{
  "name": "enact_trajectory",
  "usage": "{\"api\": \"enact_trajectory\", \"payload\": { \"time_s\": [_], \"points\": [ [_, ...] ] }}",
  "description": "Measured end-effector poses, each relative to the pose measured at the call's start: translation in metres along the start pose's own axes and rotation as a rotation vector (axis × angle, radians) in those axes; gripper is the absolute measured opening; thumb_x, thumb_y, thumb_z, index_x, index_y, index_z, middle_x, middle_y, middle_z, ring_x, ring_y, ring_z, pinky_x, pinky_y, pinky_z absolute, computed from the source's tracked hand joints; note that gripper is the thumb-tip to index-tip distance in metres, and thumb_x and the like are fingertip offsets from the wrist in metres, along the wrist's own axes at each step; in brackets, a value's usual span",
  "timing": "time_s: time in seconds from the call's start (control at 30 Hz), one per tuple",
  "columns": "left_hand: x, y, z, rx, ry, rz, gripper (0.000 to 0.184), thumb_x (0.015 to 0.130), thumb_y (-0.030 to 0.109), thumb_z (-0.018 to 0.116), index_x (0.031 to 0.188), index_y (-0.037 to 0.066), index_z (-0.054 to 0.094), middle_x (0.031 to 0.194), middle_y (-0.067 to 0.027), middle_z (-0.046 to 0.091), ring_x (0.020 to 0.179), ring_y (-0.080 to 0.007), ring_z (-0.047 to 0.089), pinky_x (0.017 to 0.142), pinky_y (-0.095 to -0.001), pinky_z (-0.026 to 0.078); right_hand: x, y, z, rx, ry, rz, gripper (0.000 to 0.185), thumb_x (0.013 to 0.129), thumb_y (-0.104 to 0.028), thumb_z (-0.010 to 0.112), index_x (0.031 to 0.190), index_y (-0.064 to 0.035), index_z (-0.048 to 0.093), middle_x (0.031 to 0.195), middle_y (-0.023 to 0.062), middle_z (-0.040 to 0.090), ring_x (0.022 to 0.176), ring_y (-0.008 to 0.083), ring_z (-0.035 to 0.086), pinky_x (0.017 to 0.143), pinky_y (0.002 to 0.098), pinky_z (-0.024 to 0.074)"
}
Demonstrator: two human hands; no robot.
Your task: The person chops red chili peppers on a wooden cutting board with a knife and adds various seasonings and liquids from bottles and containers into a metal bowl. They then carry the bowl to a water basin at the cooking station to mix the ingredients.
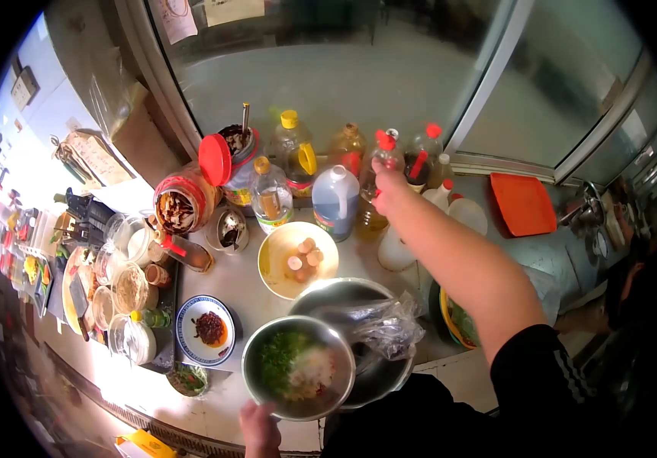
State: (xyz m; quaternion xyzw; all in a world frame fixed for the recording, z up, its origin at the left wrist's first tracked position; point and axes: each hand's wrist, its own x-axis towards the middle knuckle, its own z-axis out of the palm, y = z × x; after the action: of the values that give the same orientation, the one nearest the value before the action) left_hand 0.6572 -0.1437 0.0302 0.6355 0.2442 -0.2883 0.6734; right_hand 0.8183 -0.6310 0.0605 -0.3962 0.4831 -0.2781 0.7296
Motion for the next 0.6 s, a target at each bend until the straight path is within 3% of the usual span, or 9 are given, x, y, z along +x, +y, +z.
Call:
{"api": "enact_trajectory", "payload": {
  "time_s": [0.03, 0.17, 0.23, 0.3, 0.43, 0.47, 0.5, 0.53, 0.6],
  "points": [
    [-0.001, -0.001, 0.002, -0.01, -0.001, 0.001, 0.021, 0.073, 0.002, 0.058, 0.092, -0.004, 0.064, 0.083, -0.0093, 0.066, 0.072, -0.0184, 0.062, 0.061, -0.0277, 0.049, -0.021, -0.022, -0.001, -0.035, -0.041, 0.089, 0.066, 0.086, -0.039, 0.07, 0.14, -0.0151, 0.038, 0.14, 0.0064, 0.044, 0.131, 0.0246, 0.039, 0.109, 0.0422, 0.0323],
    [-0.002, -0.003, 0.008, -0.094, -0.065, 0.038, 0.02, 0.073, 0.004, 0.059, 0.091, -0.004, 0.064, 0.082, -0.0086, 0.065, 0.069, -0.0176, 0.06, 0.059, -0.0283, 0.047, -0.047, -0.08, -0.026, -0.149, -0.188, 0.044, 0.065, 0.084, -0.047, 0.071, 0.13, -0.0079, 0.047, 0.138, 0.0126, 0.045, 0.133, 0.0307, 0.035, 0.111, 0.0477, 0.0298],
    [0.0, -0.002, 0.009, -0.131, -0.084, 0.056, 0.021, 0.073, 0.004, 0.059, 0.092, -0.004, 0.064, 0.082, -0.0086, 0.065, 0.069, -0.0171, 0.059, 0.058, -0.0279, 0.046, -0.092, -0.126, -0.046, -0.335, -0.29, 0.064, 0.059, 0.084, -0.051, 0.069, 0.12, -0.0068, 0.055, 0.132, 0.0156, 0.048, 0.124, 0.0334, 0.042, 0.108, 0.0465, 0.0328],
    [0.004, -0.001, 0.009, -0.024, -0.088, 0.027, 0.023, 0.073, 0.006, 0.061, 0.094, -0.002, 0.065, 0.084, -0.0086, 0.065, 0.07, -0.0167, 0.058, 0.06, -0.0279, 0.044, -0.136, -0.157, -0.058, -0.51, -0.289, -0.171, 0.045, 0.087, -0.049, 0.066, 0.105, -0.008, 0.062, 0.11, 0.0095, 0.06, 0.111, 0.0235, 0.052, 0.103, 0.0436, 0.0377],
    [0.007, 0.007, 0.021, -0.053, -0.137, 0.03, 0.022, 0.074, 0.009, 0.064, 0.095, 0.001, 0.066, 0.083, -0.0049, 0.065, 0.071, -0.0137, 0.056, 0.063, -0.0267, 0.042, -0.158, -0.189, -0.088, -0.262, -0.633, -0.634, 0.028, 0.088, -0.035, 0.065, 0.079, -0.0093, 0.058, 0.07, 0.0006, 0.057, 0.075, 0.0157, 0.06, 0.079, 0.0339, 0.0475],
    [0.004, 0.012, 0.026, -0.07, -0.16, 0.034, 0.02, 0.075, 0.007, 0.064, 0.093, 0.0, 0.066, 0.081, -0.0045, 0.064, 0.067, -0.0124, 0.054, 0.06, -0.0241, 0.041, -0.165, -0.19, -0.093, -0.263, -0.653, -0.607, 0.028, 0.088, -0.035, 0.065, 0.079, -0.0093, 0.058, 0.07, 0.0006, 0.057, 0.075, 0.0157, 0.06, 0.079, 0.0339, 0.0475],
    [0.011, 0.009, 0.022, -0.016, -0.222, 0.036, 0.022, 0.079, 0.002, 0.058, 0.101, -0.001, 0.063, 0.092, -0.0066, 0.067, 0.08, -0.0184, 0.065, 0.068, -0.0304, 0.054, -0.173, -0.191, -0.101, -0.417, -0.706, -0.633, 0.027, 0.087, -0.033, 0.066, 0.078, -0.0084, 0.059, 0.069, 0.0013, 0.056, 0.072, 0.0158, 0.059, 0.073, 0.0327, 0.0477],
    [0.009, 0.015, 0.028, -0.048, -0.249, 0.047, 0.022, 0.08, 0.002, 0.058, 0.101, -0.001, 0.063, 0.092, -0.007, 0.067, 0.08, -0.0186, 0.065, 0.069, -0.031, 0.054, -0.181, -0.189, -0.106, -0.569, -0.756, -0.67, 0.026, 0.086, -0.032, 0.067, 0.078, -0.0075, 0.059, 0.067, 0.002, 0.054, 0.068, 0.0159, 0.059, 0.067, 0.0316, 0.0479],
    [0.005, 0.019, 0.039, -0.075, -0.277, 0.057, 0.021, 0.081, 0.003, 0.058, 0.1, -0.001, 0.063, 0.093, -0.0074, 0.067, 0.081, -0.0187, 0.065, 0.07, -0.0317, 0.055, -0.209, -0.163, -0.096, -1.235, -0.957, -0.72, 0.032, 0.085, -0.034, 0.066, 0.076, -0.0044, 0.06, 0.067, 0.0048, 0.056, 0.067, 0.0153, 0.06, 0.059, 0.0324, 0.0484]
  ]
}}
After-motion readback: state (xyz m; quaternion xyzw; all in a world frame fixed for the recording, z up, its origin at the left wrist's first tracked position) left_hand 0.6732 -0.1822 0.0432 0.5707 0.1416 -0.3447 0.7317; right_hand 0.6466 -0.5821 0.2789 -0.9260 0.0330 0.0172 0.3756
